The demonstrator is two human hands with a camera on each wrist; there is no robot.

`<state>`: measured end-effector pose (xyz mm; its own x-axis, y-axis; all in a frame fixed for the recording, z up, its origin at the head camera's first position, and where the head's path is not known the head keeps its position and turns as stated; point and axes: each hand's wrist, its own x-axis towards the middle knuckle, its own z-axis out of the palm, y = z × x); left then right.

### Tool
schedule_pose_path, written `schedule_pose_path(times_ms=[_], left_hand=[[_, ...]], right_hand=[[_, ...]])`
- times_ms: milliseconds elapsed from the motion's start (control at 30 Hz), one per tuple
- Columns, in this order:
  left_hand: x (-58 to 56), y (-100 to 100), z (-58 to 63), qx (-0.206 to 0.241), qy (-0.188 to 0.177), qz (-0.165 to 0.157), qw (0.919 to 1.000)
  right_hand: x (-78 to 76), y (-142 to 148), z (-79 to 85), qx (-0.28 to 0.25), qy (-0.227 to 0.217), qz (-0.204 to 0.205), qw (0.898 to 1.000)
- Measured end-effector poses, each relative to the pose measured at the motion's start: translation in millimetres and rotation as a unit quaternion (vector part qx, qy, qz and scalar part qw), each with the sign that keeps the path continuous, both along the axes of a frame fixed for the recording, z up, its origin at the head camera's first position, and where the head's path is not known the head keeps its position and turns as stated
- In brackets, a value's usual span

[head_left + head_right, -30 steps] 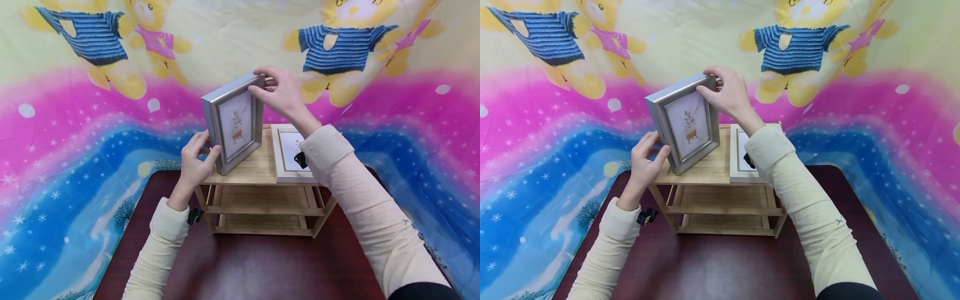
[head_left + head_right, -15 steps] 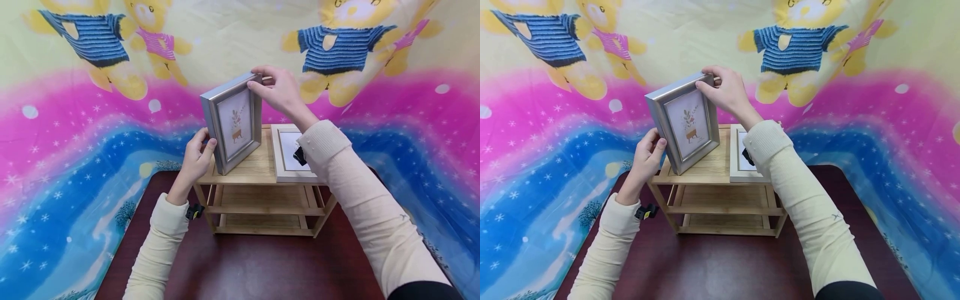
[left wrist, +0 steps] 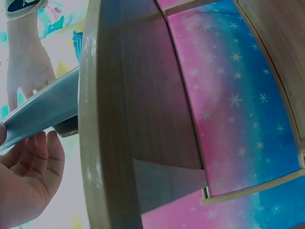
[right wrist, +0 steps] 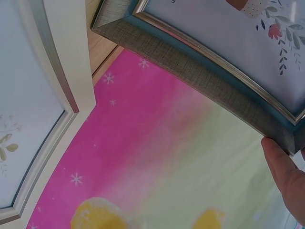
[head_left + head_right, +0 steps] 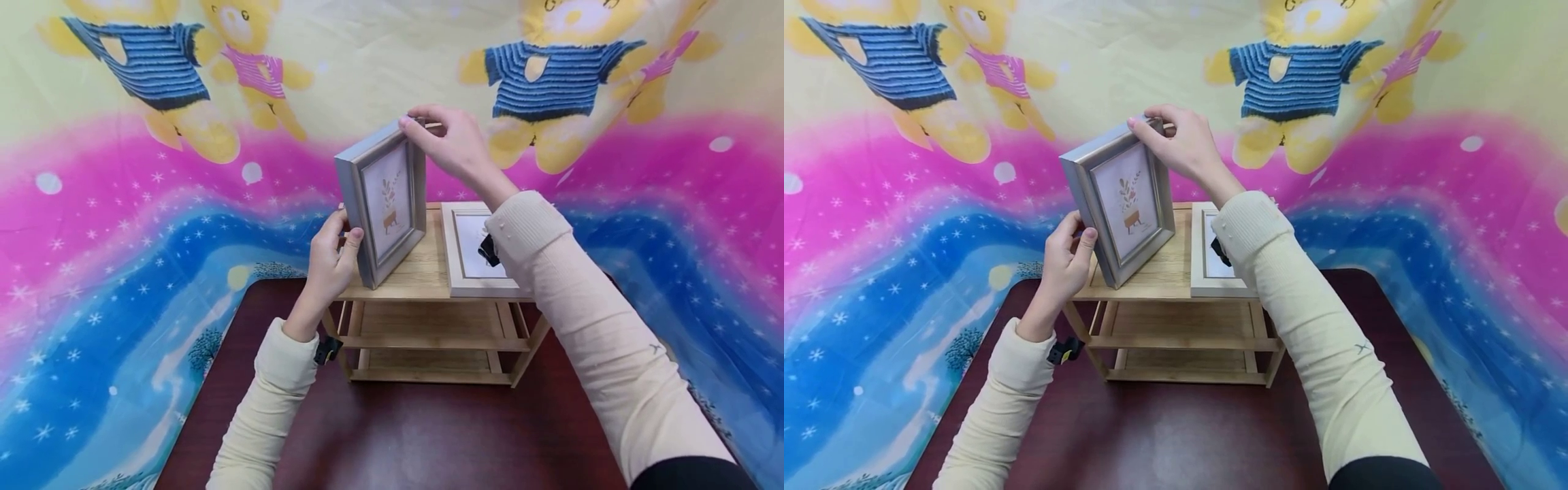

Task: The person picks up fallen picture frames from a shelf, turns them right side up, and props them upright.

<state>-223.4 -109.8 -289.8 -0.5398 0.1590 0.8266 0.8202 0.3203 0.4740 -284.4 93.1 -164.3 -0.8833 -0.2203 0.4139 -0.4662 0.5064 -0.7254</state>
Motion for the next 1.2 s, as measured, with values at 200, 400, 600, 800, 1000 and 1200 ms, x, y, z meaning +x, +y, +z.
schedule_pose_path(times_ms=[200,400,600,800,1000,1200], left_hand=[[3.4,5,2.0,-0.002,0.014,0.0,0.9999],[7.1,9,-0.3,0.005,0.017,0.003,0.9998],[7.7,10,-1.3,0.015,0.01,-0.004,0.9998],[17.7,11,8.7,0.009,-0.052,-0.036,0.9979],[29.9,18,17.7,0.029,-0.09,-0.083,0.992],[15.6,22,0.0,0.056,-0.072,-0.091,0.9916]], right_hand=[[0.4,0,0.3,0.007,0.005,0.005,1.0],[1.8,1,-1.8,0.018,0.002,0.039,0.999],[8.0,2,-8.6,0.107,0.076,0.085,0.988],[18.0,0,-10.5,0.169,0.095,0.104,0.975],[26.6,-5,-10.7,0.197,0.076,0.101,0.972],[31.8,-10,-10.5,0.2,0.075,0.089,0.973]])
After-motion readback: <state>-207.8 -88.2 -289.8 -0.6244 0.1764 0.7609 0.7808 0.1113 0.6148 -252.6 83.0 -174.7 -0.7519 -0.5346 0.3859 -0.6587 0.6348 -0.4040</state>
